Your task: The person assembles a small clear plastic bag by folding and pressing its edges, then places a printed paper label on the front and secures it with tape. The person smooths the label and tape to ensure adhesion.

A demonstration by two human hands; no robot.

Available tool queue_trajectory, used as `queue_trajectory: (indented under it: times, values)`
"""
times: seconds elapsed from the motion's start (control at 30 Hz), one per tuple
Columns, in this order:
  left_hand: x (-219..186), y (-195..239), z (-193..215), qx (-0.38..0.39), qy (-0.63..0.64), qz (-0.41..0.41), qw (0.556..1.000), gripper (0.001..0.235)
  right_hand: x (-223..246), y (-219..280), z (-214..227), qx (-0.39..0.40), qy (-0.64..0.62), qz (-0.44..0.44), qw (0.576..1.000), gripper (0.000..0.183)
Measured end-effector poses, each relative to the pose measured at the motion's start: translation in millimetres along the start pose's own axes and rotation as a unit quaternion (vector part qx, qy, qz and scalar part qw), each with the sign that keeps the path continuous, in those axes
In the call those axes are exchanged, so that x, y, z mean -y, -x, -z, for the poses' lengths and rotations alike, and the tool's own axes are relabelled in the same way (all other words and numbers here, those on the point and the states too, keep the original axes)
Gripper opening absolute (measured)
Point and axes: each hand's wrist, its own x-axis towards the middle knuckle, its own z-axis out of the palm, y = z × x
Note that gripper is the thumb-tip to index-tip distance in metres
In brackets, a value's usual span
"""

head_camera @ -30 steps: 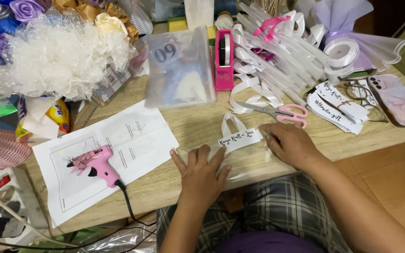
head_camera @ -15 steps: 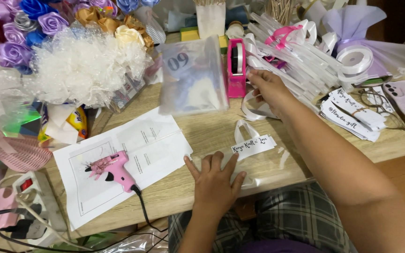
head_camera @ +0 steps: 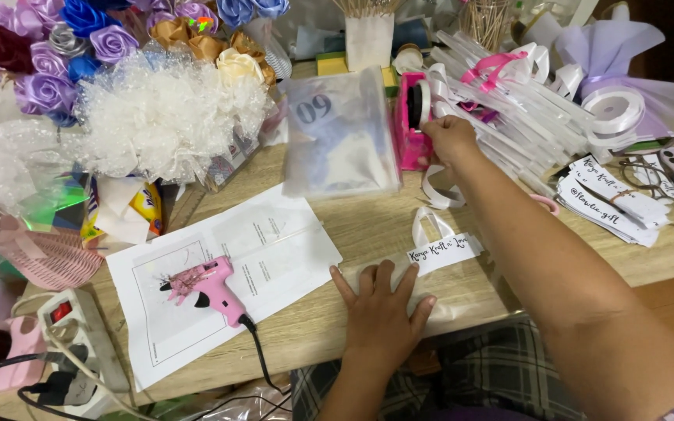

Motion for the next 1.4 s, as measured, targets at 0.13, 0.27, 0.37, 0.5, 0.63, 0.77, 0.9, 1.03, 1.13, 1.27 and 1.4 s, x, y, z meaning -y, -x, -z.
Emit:
queue_trajectory:
  times: [0.13, 0.27, 0.37, 0.5, 0.63, 0.77, 0.9, 1.03, 1.13, 1.27, 1.4]
  values:
    - [1.8, 0.9, -4.9, -0.039, -0.006, -0.011, 0.999, 0.053, -1.5, -20.5, 16.2, 0.013, 0.06, 0.036, 0.997, 0.025]
    - [1.1, 0.4, -4.1, -0.026, -0.006, -0.006, 1.0, 0.054, 4.6, -19.2, 29.5, 0.025, 0.131, 0.073, 0.988, 0.015]
    - [0.2, -0.8, -3.0, -0.001, 0.003, 0.006, 1.0, 0.055, 11.2, -9.5, 30.2, 0.008, 0.132, 0.068, 0.989, 0.016]
    - [1.0, -0.7, -3.5, 0.005, 0.001, 0.004, 1.0, 0.056, 4.0, -17.8, 30.7, -0.043, 0.205, 0.119, 0.971, 0.02]
    - [0.0, -0.2, -1.8, -0.011, -0.003, 0.0, 1.0, 0.054, 7.4, -13.4, 31.2, 0.002, 0.128, 0.09, 0.988, 0.015]
    - [0.8, 0.1, -3.3, -0.014, -0.005, -0.003, 1.0, 0.055, 14.6, 0.7, 32.7, 0.049, 0.075, 0.066, 0.994, 0.021]
    - [-0.4, -0.3, -1.0, -0.027, -0.009, -0.007, 1.0, 0.054, 5.4, -1.8, 34.1, 0.059, 0.033, 0.072, 0.995, 0.027]
    - [-0.7, -0.1, -1.7, -0.048, -0.012, -0.012, 0.999, 0.053, -7.3, -6.0, 34.4, 0.065, -0.001, 0.109, 0.992, 0.026]
    - [-1.4, 0.4, -2.0, -0.051, -0.015, -0.012, 0.998, 0.052, -14.9, -14.6, 33.7, 0.074, -0.019, 0.109, 0.991, 0.024]
    - [-0.6, 0.4, -3.6, -0.06, -0.02, -0.014, 0.998, 0.053, 0.7, 0.1, 32.8, 0.089, 0.023, 0.089, 0.992, 0.014]
    - [-0.6, 0.3, -2.9, -0.03, -0.023, -0.006, 0.999, 0.054, 12.9, 1.6, 30.9, 0.101, 0.043, 0.059, 0.992, 0.012]
